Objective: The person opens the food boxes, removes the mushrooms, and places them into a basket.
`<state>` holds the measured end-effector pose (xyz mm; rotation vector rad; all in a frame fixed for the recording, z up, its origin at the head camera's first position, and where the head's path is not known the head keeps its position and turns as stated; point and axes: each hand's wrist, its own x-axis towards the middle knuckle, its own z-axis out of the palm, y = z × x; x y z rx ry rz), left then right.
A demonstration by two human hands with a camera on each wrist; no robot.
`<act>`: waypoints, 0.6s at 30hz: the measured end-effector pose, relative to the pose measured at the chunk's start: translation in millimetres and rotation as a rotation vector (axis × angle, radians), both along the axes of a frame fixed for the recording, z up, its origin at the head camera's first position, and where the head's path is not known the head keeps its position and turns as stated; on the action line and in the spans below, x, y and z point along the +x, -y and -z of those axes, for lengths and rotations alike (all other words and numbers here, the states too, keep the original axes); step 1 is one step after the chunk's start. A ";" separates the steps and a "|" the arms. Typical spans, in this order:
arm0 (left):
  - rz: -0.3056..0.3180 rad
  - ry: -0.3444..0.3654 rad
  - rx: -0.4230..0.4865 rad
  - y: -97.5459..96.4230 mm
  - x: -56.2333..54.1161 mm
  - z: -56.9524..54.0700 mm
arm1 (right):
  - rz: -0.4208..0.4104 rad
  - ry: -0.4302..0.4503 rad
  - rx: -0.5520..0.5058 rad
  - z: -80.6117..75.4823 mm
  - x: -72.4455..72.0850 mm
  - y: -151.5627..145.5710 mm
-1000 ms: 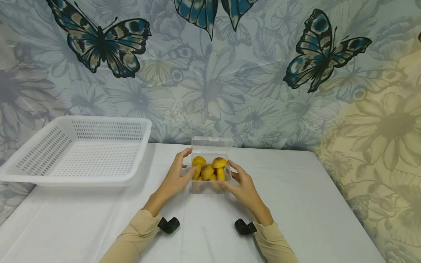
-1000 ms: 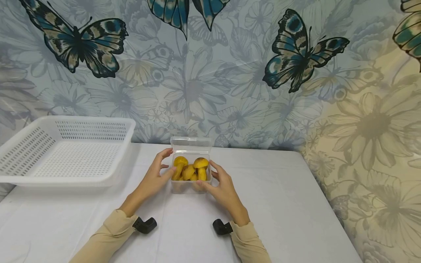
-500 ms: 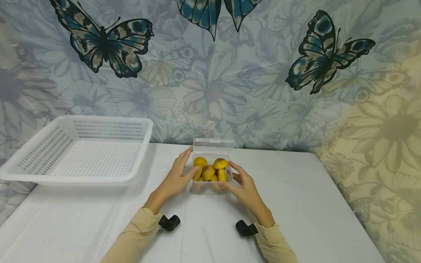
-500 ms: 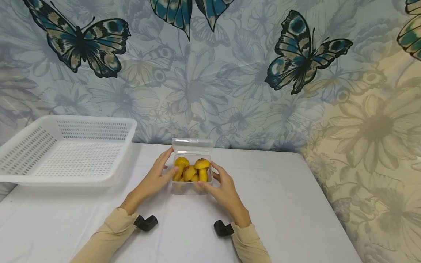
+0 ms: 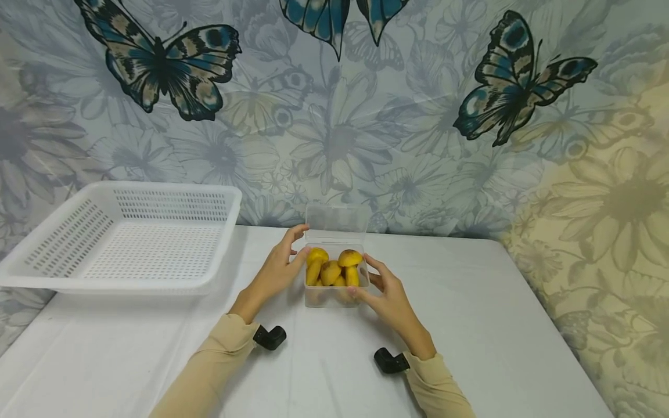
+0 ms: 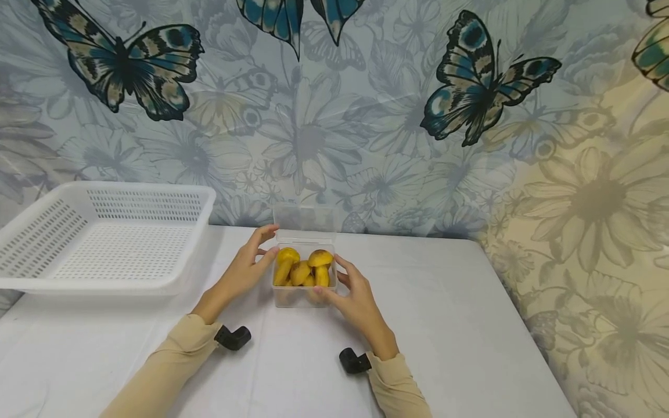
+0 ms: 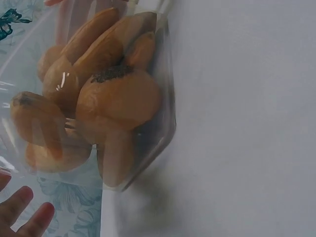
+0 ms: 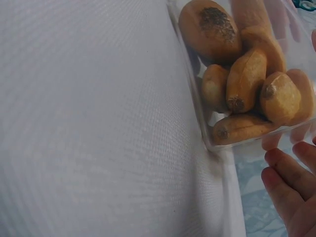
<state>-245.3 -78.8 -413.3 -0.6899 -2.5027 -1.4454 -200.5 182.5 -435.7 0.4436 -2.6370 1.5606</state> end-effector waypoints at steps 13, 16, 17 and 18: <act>0.040 0.116 -0.032 2.8 -19.9 5.7 | 0.000 0.011 -0.003 -1.0 -0.4 1.2; 0.047 0.137 -0.052 3.0 -20.2 4.8 | 0.003 0.011 -0.001 -1.8 0.0 0.6; 0.046 0.144 -0.059 3.0 -19.8 4.0 | 0.005 0.013 0.001 -2.0 0.2 0.5; 0.044 0.145 -0.068 2.9 -19.3 3.2 | 0.009 0.015 0.001 -2.0 0.2 0.4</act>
